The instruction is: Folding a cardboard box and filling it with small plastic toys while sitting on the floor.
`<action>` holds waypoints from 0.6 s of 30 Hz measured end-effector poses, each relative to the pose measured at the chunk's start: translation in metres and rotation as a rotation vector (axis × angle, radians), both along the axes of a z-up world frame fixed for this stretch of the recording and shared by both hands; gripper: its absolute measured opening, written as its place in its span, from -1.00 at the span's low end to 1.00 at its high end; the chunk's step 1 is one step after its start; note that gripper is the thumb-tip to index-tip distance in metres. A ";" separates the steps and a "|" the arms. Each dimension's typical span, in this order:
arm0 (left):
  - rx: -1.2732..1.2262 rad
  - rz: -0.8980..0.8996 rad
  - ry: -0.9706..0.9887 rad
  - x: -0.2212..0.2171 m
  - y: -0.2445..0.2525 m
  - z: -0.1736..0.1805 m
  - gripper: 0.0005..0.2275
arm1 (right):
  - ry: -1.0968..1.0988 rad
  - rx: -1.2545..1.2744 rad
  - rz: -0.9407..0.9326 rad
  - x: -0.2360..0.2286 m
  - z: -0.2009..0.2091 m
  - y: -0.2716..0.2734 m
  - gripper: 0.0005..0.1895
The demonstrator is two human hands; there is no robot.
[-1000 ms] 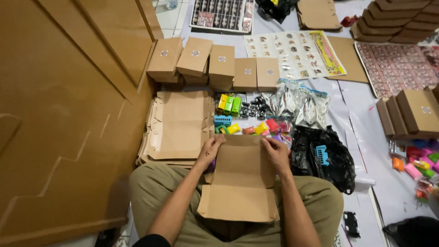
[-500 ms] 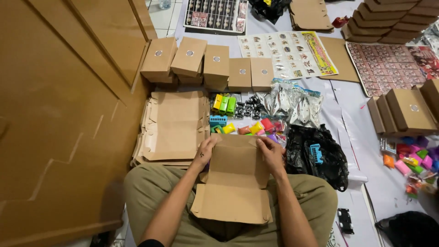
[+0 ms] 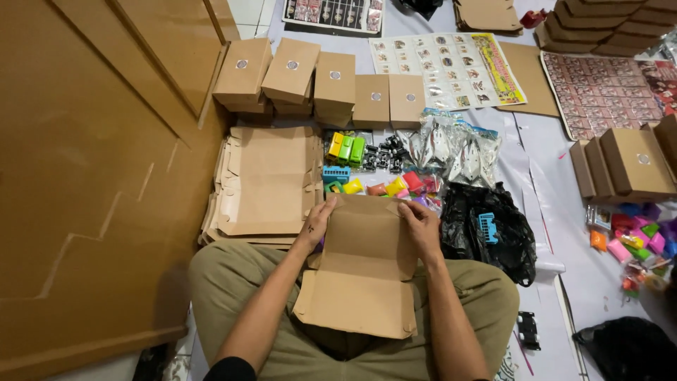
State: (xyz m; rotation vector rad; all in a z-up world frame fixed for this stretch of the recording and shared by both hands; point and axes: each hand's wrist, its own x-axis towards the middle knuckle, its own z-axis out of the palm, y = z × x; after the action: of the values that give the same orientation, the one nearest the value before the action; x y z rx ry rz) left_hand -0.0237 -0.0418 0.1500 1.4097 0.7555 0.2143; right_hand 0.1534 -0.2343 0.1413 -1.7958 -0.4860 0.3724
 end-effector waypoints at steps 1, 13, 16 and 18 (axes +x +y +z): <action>0.000 0.002 -0.001 0.000 0.003 -0.009 -0.23 | -0.001 0.000 0.002 0.001 -0.001 0.000 -0.91; 0.147 -0.006 -0.011 0.002 0.013 -0.050 -0.31 | 0.001 -0.064 0.015 0.005 -0.009 -0.001 -0.89; 0.076 -0.007 -0.049 -0.001 0.007 -0.027 -0.31 | -0.005 -0.071 -0.005 0.010 -0.018 0.002 -0.87; 0.027 -0.025 -0.070 -0.009 -0.006 0.030 -0.17 | 0.053 -0.005 -0.066 0.006 -0.013 0.002 -0.88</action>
State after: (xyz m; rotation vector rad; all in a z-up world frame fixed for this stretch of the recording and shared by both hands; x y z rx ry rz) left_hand -0.0326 -0.0477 0.1800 1.4296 0.6794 0.2545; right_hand 0.1599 -0.2321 0.1280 -1.7980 -0.3879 0.3742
